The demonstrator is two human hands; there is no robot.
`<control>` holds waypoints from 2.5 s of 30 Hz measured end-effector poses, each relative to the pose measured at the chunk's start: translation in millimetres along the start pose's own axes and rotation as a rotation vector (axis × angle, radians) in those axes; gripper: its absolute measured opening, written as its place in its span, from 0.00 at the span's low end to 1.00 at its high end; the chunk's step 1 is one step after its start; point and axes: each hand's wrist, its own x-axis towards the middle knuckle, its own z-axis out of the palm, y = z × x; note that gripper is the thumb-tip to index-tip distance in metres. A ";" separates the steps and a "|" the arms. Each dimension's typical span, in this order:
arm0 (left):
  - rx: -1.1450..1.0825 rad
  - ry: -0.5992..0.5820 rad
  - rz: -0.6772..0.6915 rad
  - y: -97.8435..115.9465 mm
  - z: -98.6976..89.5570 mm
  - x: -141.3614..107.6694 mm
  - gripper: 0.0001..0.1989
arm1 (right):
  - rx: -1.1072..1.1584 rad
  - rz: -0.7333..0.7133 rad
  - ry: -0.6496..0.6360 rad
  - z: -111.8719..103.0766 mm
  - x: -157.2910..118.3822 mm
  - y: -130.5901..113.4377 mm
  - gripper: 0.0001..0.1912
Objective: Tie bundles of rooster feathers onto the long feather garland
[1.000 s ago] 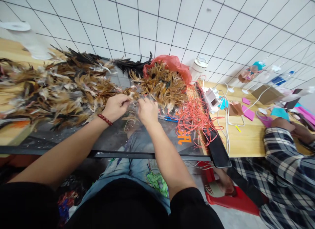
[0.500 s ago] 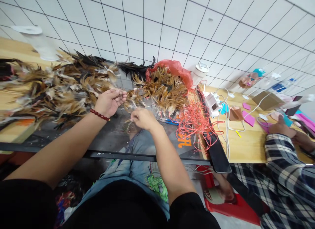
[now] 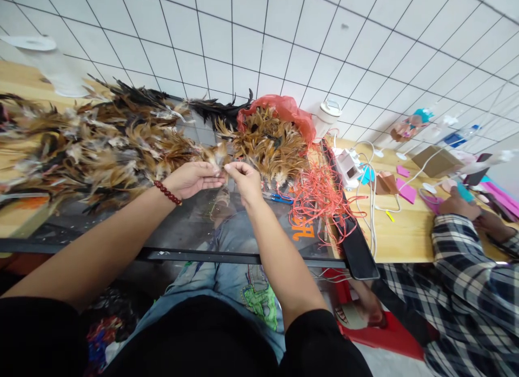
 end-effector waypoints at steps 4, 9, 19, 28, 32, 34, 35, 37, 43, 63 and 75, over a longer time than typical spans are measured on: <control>-0.032 -0.103 -0.082 -3.1 4.2 -3.0 0.04 | 0.038 -0.064 0.045 0.3 1.1 1.1 0.14; -0.127 -0.232 -0.140 -7.4 9.3 -5.2 0.04 | 0.039 -0.082 0.050 0.9 0.8 3.3 0.14; -0.126 -0.108 -0.082 -6.8 9.7 -4.4 0.05 | 0.024 -0.046 0.032 1.0 0.1 5.9 0.17; -0.036 -0.094 -0.026 -4.3 8.7 -5.1 0.04 | -0.012 -0.056 0.083 -0.2 -0.2 0.4 0.19; -0.231 0.038 0.209 7.8 3.3 -3.9 0.04 | -0.154 -0.125 0.163 -9.2 8.1 3.7 0.15; -0.307 0.112 0.270 12.8 -1.2 -2.4 0.05 | -0.389 -0.191 0.129 -11.7 14.5 3.8 0.11; -0.333 0.139 0.284 14.3 -3.3 -1.6 0.06 | -0.549 -0.222 0.102 -11.5 18.0 3.1 0.08; -0.370 0.166 0.293 15.0 -6.4 -0.4 0.07 | -0.889 -0.249 0.050 -8.1 25.0 0.6 0.04; -0.380 0.209 0.304 11.2 -8.2 0.8 0.07 | -1.154 -0.215 -0.028 7.9 35.3 1.8 0.04; -0.522 0.295 0.371 22.4 -20.7 4.4 0.05 | -0.540 -0.406 0.017 18.4 1.2 9.0 0.09; -0.477 0.360 0.436 20.9 -20.0 5.2 0.05 | -0.859 -0.384 0.017 12.2 5.7 23.9 0.11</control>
